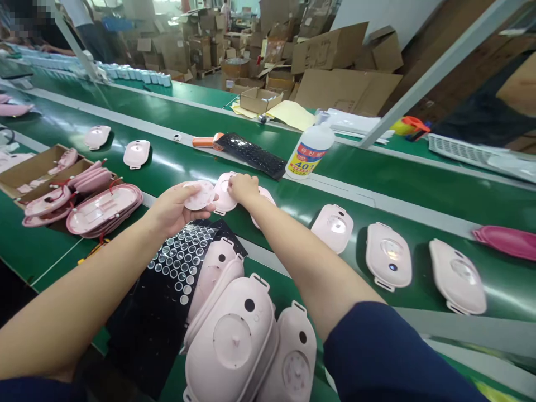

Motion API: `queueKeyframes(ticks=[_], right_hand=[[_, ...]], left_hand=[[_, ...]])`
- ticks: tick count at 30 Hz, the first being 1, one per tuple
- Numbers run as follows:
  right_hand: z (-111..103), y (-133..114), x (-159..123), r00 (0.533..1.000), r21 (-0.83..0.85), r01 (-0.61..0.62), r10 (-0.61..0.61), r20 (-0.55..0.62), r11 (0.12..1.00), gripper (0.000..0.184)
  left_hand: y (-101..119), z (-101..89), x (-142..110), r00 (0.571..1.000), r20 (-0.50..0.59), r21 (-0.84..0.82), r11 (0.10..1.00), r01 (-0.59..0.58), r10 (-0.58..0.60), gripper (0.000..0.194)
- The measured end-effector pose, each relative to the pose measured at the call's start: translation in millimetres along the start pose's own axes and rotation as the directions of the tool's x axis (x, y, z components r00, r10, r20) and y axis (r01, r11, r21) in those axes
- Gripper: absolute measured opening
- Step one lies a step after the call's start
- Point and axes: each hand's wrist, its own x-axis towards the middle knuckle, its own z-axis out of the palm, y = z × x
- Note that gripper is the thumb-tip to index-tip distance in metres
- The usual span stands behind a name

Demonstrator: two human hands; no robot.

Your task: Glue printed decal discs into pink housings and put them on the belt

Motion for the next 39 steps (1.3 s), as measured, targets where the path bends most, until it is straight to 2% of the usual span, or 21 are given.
queueKeyframes(ticks=[2, 4, 6, 9, 12, 15, 16, 17, 18, 19, 20, 21, 22, 25, 27, 29, 31, 33, 36, 38, 39], right_hand=[[-5, 1, -2, 0.999, 0.044, -0.012, 0.013, -0.035, 0.999, 0.038], [-18, 6, -6, 0.997, 0.097, -0.021, 0.029, -0.078, 0.995, 0.042], [-42, 17, -15, 0.990, 0.154, -0.023, 0.045, -0.135, 0.988, 0.043], [-95, 35, -48, 0.966, 0.229, 0.019, 0.041, -0.254, 0.973, 0.039], [-155, 43, -117, 0.914, 0.257, 0.147, -0.032, -0.406, 0.955, 0.032], [-196, 32, -217, 0.830, 0.209, 0.315, -0.162, -0.534, 0.926, 0.019], [-201, 24, -251, 0.783, 0.183, 0.390, -0.220, -0.581, 0.903, 0.012], [-201, 15, -285, 0.696, 0.156, 0.515, -0.304, -0.651, 0.843, 0.010], [-196, 5, -315, 0.605, 0.137, 0.615, -0.353, -0.714, 0.777, 0.012], [-186, -6, -342, 0.544, 0.120, 0.668, -0.372, -0.752, 0.734, 0.015], [-172, -16, -365, 0.519, 0.098, 0.679, -0.380, -0.766, 0.728, 0.017], [-155, -25, -385, 0.524, 0.053, 0.658, -0.406, -0.749, 0.751, 0.021], [-137, -33, -401, 0.548, -0.009, 0.602, -0.422, -0.722, 0.798, 0.028], [-80, -43, -440, 0.657, -0.170, 0.409, -0.418, -0.628, 0.896, 0.042], [-49, -39, -463, 0.739, -0.161, 0.340, -0.369, -0.564, 0.927, 0.036], [-24, -31, -485, 0.807, -0.122, 0.287, -0.309, -0.503, 0.950, 0.029], [-3, -23, -504, 0.841, -0.118, 0.235, -0.263, -0.473, 0.965, 0.024], [12, -16, -522, 0.832, -0.141, 0.187, -0.233, -0.503, 0.972, 0.020], [23, -8, -550, 0.760, -0.194, 0.158, -0.245, -0.602, 0.968, 0.016], [20, -2, -572, 0.706, -0.227, 0.193, -0.296, -0.644, 0.955, 0.018], [17, 2, -583, 0.691, -0.228, 0.214, -0.312, -0.652, 0.950, 0.018]], left_hand=[[2, 1.6, -3, 1.000, 0.000, 0.018, 1.000, 0.012, -0.012, 0.016], [5, 2.9, -9, 1.000, 0.010, 0.043, 0.999, 0.023, -0.024, 0.016], [10, 2.9, -16, 0.999, 0.029, 0.054, 0.998, 0.020, -0.021, 0.017], [21, 1.3, -33, 0.998, 0.042, 0.017, 0.999, -0.042, 0.041, 0.024], [34, 0.9, -60, 0.982, 0.078, -0.088, 0.983, -0.163, 0.170, 0.040], [40, 4.8, -98, 0.954, 0.168, -0.187, 0.958, -0.216, 0.248, 0.041], [38, 7.6, -112, 0.945, 0.209, -0.209, 0.955, -0.210, 0.253, 0.037], [33, 11.3, -127, 0.932, 0.261, -0.221, 0.955, -0.198, 0.253, 0.032], [25, 15.7, -141, 0.913, 0.323, -0.225, 0.957, -0.182, 0.250, 0.029], [14, 20.8, -155, 0.889, 0.394, -0.214, 0.964, -0.159, 0.234, 0.028], [0, 26.4, -169, 0.863, 0.462, -0.188, 0.974, -0.130, 0.204, 0.028], [-17, 32.0, -181, 0.843, 0.512, -0.150, 0.983, -0.102, 0.165, 0.026], [-35, 37.4, -193, 0.832, 0.543, -0.101, 0.993, -0.068, 0.112, 0.024], [-95, 50.0, -222, 0.861, 0.507, 0.000, 0.999, 0.045, -0.039, 0.020], [-133, 56.3, -235, 0.870, 0.473, 0.027, 0.989, 0.145, -0.140, 0.031], [-164, 64.0, -246, 0.857, 0.464, 0.068, 0.974, 0.216, -0.223, 0.043], [-190, 75.0, -256, 0.839, 0.479, 0.117, 0.965, 0.233, -0.260, 0.048], [-209, 87.7, -267, 0.814, 0.509, 0.137, 0.960, 0.245, -0.280, 0.049], [-225, 100.8, -283, 0.764, 0.546, 0.152, 0.937, 0.313, -0.344, 0.055], [-225, 100.8, -290, 0.710, 0.592, 0.183, 0.921, 0.344, -0.382, 0.057], [-223, 98.2, -292, 0.664, 0.636, 0.219, 0.917, 0.334, -0.393, 0.057]])
